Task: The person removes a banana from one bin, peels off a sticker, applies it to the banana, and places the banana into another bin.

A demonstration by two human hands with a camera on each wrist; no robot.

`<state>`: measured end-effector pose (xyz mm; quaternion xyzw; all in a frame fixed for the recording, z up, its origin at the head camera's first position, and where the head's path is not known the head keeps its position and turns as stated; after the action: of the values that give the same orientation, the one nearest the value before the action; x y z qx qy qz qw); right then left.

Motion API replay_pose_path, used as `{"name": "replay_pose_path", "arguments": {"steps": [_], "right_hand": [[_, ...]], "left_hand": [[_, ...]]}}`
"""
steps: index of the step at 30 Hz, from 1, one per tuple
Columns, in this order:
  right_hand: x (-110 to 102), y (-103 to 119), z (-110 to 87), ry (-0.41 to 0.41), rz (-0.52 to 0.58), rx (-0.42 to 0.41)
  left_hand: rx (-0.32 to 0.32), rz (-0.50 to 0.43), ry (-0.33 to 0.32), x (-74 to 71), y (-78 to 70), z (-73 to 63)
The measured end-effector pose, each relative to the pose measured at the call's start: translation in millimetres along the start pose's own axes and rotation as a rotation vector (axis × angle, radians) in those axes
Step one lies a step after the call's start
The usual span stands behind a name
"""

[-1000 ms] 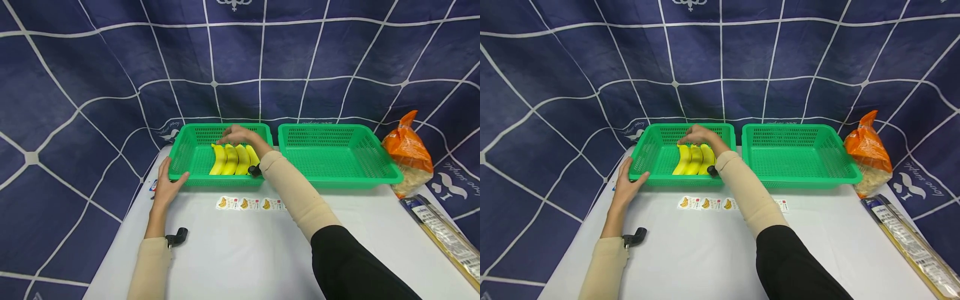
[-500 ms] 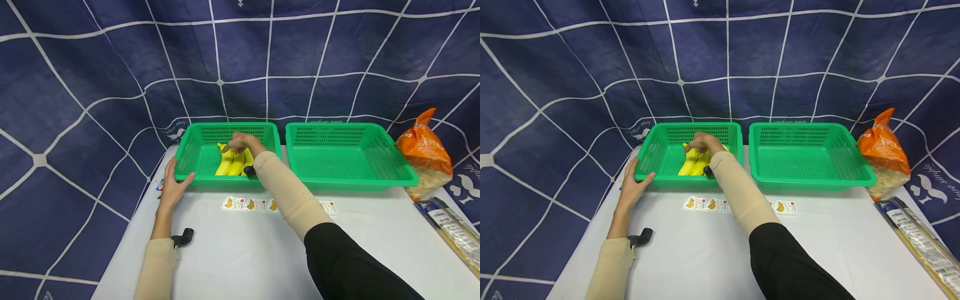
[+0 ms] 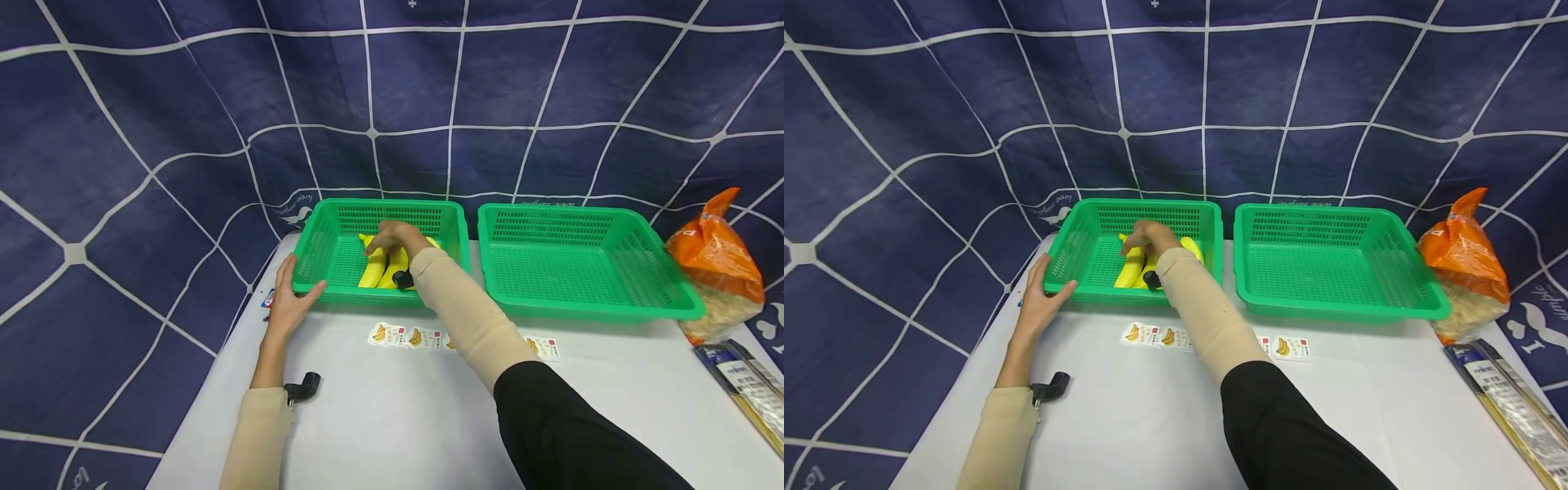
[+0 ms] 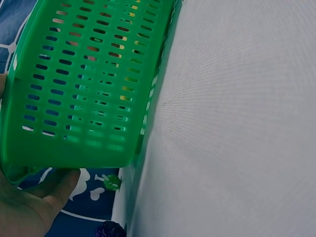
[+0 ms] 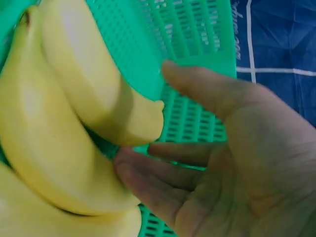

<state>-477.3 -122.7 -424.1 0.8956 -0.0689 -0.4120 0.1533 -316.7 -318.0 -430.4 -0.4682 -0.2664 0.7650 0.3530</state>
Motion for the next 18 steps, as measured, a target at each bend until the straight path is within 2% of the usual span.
{"name": "replay_pose_path", "arguments": {"steps": [10,18], "right_hand": [[5,5,7.7,-0.033,-0.098,0.04],[5,13,16.7,-0.087,-0.13,0.043]], "left_hand": [[0.024,-0.023,0.0,5.9,-1.3,2.3],[0.021,-0.015,-0.009,0.8,-1.7,1.6]]}}
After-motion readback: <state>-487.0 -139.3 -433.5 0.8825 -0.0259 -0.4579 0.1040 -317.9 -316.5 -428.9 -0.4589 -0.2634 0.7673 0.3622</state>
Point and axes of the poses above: each hand's wrist, its own z-axis towards the middle knuckle, its own x-axis out of the palm, y = z × x, the point moved 9 cm from there along z, towards the middle knuckle, and after that the axes turned 15 degrees about x, right-handed, at the moved point
